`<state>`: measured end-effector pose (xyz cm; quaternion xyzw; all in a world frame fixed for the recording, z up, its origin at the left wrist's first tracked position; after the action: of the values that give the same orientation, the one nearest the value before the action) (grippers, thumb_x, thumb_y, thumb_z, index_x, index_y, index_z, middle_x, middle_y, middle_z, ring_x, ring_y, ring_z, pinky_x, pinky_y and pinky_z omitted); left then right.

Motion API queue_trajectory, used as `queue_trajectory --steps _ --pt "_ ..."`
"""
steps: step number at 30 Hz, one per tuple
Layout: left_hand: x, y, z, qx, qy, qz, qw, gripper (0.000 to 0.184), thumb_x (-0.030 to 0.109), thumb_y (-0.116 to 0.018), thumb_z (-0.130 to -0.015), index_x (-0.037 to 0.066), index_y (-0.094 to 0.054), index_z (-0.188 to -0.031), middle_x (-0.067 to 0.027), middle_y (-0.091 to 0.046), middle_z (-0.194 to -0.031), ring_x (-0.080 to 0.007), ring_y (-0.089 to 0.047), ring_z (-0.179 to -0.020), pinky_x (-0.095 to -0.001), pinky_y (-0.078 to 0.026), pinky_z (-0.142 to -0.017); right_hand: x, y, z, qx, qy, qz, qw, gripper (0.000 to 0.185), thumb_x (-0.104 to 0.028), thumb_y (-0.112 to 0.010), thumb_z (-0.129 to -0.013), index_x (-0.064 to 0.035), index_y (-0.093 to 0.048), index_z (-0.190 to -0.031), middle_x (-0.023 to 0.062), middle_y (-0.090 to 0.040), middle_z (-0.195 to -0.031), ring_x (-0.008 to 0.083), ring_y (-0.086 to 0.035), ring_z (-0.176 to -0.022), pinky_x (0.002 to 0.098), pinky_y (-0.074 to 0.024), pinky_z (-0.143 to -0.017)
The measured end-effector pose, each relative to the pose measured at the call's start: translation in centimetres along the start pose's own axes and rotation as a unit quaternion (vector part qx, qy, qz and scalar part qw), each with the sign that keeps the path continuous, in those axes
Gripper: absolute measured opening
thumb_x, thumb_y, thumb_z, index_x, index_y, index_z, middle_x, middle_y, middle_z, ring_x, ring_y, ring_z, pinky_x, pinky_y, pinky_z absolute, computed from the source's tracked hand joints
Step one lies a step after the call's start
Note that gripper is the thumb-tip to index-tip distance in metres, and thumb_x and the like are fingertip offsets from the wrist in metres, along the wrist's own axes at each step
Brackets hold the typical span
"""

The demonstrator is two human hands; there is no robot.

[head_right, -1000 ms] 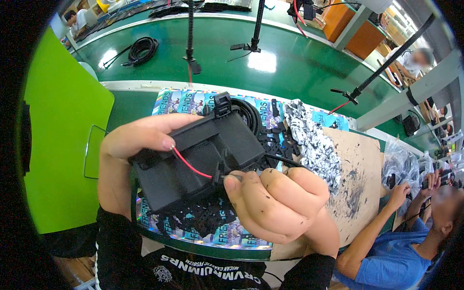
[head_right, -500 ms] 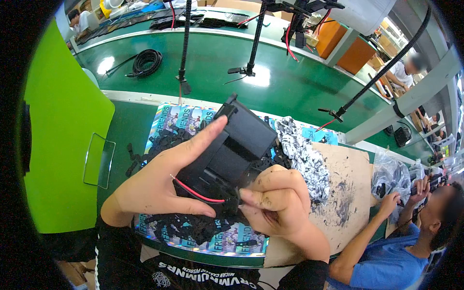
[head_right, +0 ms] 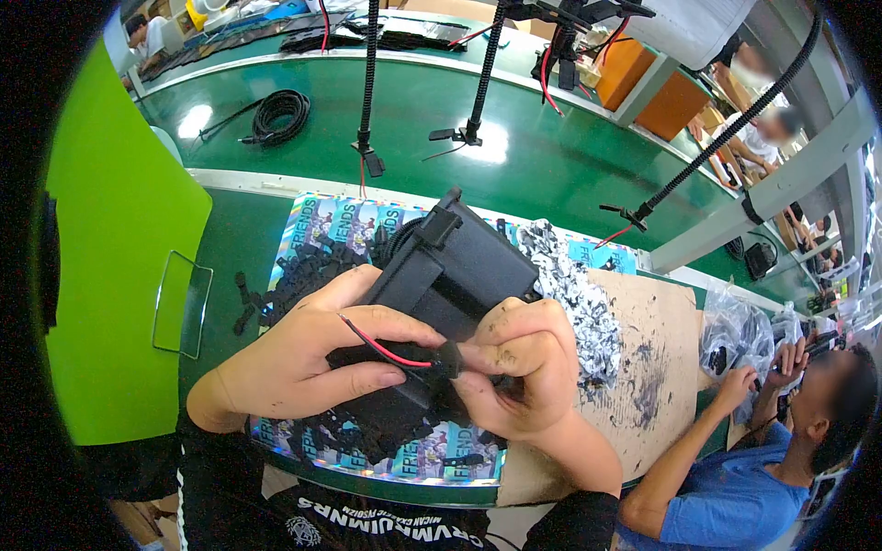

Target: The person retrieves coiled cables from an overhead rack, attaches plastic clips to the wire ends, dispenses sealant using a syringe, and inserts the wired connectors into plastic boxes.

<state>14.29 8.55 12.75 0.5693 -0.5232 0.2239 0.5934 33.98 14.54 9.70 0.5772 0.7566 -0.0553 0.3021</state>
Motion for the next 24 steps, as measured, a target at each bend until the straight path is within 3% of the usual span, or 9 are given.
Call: queue_trajectory --steps 8,11,12,14,20,24 --pt "0.0 -0.3 0.2 0.022 0.001 0.026 0.999 0.031 0.011 -0.074 -0.078 0.006 -0.067 -0.108 -0.0171 -0.055 -0.108 -0.0326 -0.052 -0.100 -0.0383 -0.040 -0.090 0.0 -0.1 -0.2 0.003 0.011 -0.014 1.000 0.031 0.011 -0.073 -0.067 -0.0009 -0.058 -0.092 0.0100 -0.049 -0.088 0.0195 -0.055 -0.064 0.0304 -0.0440 -0.055" --pt "0.0 -0.3 0.1 0.028 -0.023 -0.054 0.998 0.032 0.011 -0.076 -0.076 0.004 -0.067 -0.105 -0.0189 -0.055 -0.113 -0.0330 -0.052 -0.102 -0.0396 -0.041 -0.089 0.2 0.0 0.1 0.006 0.002 0.010 1.000 0.030 0.008 -0.074 -0.067 -0.0015 -0.060 -0.092 0.0111 -0.054 -0.085 0.0220 -0.056 -0.067 0.0320 -0.0445 -0.057" --pt "0.3 -0.3 0.1 0.007 0.015 -0.035 0.999 0.033 0.012 -0.077 -0.074 0.002 -0.066 -0.104 -0.0204 -0.054 -0.119 -0.0329 -0.052 -0.106 -0.0402 -0.041 -0.091 0.2 0.1 0.1 -0.001 0.005 0.032 0.999 0.029 0.006 -0.076 -0.068 -0.0024 -0.060 -0.091 0.0111 -0.054 -0.084 0.0225 -0.057 -0.067 0.0327 -0.0451 -0.059" --pt "0.1 -0.6 0.1 0.014 -0.004 -0.026 1.000 0.035 0.015 -0.074 -0.079 0.007 -0.064 -0.112 -0.0179 -0.051 -0.112 -0.0334 -0.053 -0.100 -0.0378 -0.044 -0.089 0.2 -0.1 -0.1 0.011 0.000 0.019 1.000 0.029 0.005 -0.077 -0.068 -0.0020 -0.059 -0.090 0.0114 -0.055 -0.082 0.0226 -0.057 -0.066 0.0321 -0.0456 -0.058" --pt "0.0 -1.1 -0.1 0.028 -0.006 -0.015 0.999 0.039 0.014 -0.075 -0.079 0.003 -0.062 -0.114 -0.0166 -0.052 -0.114 -0.0302 -0.051 -0.104 -0.0376 -0.043 -0.092 0.6 -0.2 -0.1 -0.002 0.011 0.035 0.999 0.029 0.009 -0.075 -0.071 -0.0001 -0.058 -0.092 0.0097 -0.048 -0.089 0.0164 -0.054 -0.064 0.0285 -0.0433 -0.055" --pt "-0.6 -1.2 -0.1 0.027 -0.008 0.004 1.000 0.039 0.017 -0.073 -0.081 0.003 -0.061 -0.115 -0.0173 -0.051 -0.114 -0.0309 -0.051 -0.106 -0.0380 -0.042 -0.093 0.4 0.0 -0.2 -0.002 0.011 0.053 0.999 0.027 0.009 -0.076 -0.070 0.0018 -0.060 -0.091 0.0102 -0.050 -0.086 0.0167 -0.055 -0.064 0.0282 -0.0443 -0.055"
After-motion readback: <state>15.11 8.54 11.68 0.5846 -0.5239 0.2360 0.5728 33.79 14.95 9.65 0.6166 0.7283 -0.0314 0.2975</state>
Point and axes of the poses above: each hand's wrist, its own z-axis away from the middle knuckle, its own y-axis out of the back of the hand, x = y × z, the point moved 2 cm from there along -z, towards the middle knuckle
